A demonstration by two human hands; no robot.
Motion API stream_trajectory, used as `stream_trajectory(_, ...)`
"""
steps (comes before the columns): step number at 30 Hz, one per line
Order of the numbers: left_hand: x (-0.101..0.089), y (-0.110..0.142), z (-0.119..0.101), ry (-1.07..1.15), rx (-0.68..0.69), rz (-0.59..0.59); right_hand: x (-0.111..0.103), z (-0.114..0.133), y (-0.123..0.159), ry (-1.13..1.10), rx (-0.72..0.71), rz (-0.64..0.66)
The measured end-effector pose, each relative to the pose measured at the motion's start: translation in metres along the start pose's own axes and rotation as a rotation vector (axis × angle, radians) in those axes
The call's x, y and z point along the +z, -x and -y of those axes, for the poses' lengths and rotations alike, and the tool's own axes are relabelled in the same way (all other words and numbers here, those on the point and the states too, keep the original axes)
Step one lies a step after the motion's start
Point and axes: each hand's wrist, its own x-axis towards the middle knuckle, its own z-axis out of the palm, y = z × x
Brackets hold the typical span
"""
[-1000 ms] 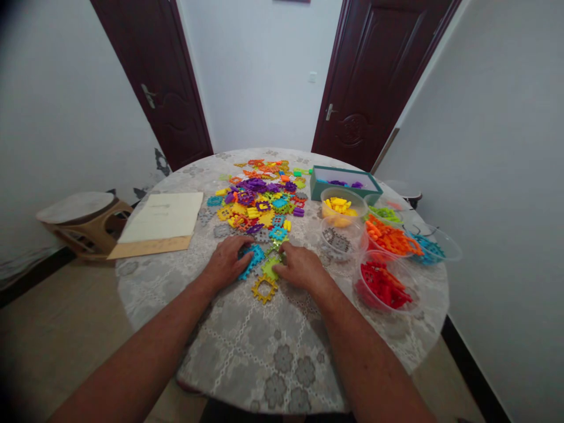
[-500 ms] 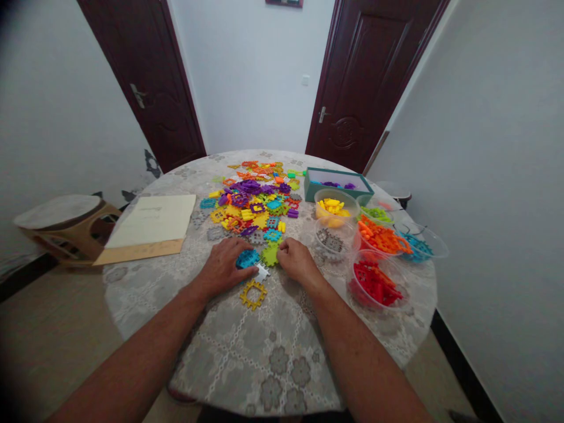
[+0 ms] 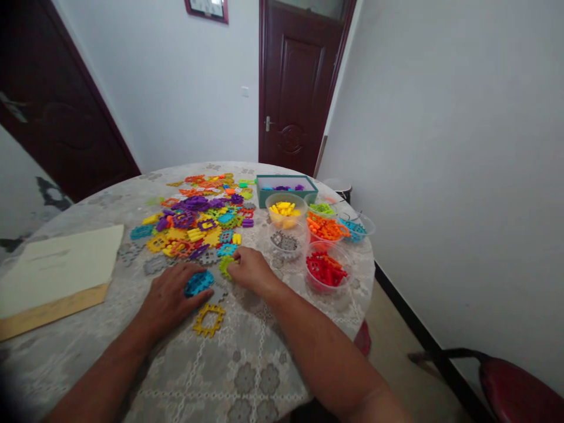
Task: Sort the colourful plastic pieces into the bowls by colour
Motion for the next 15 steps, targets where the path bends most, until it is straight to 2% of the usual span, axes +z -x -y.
stream_trajectory(2,-0.001,0.000,-0.001,-0.002,0.000,0.004,-0.018,0.006,0.005,0.079,-0.077,-0.070)
stream_trajectory(4,-0.002,0.000,0.000,0.000,-0.002,0.008,-0.043,0.011,0.010,0.134,-0.136,-0.059)
stream_trajectory(6,-0.002,-0.001,0.000,0.002,-0.006,0.002,-0.075,0.013,0.013,0.177,-0.167,-0.043)
stream_trajectory(8,-0.001,0.000,0.002,0.011,-0.003,-0.005,-0.112,0.009,0.008,0.237,-0.166,-0.084)
stream_trajectory(11,0.001,0.001,0.005,0.036,0.001,-0.013,-0.169,-0.008,-0.016,0.413,-0.050,-0.189)
stream_trajectory(13,0.002,0.002,0.006,0.048,-0.004,-0.023,-0.203,-0.024,-0.039,0.562,0.148,-0.228)
stream_trajectory(15,0.003,0.002,0.007,0.058,-0.008,-0.034,-0.228,-0.041,-0.058,0.616,0.255,-0.267)
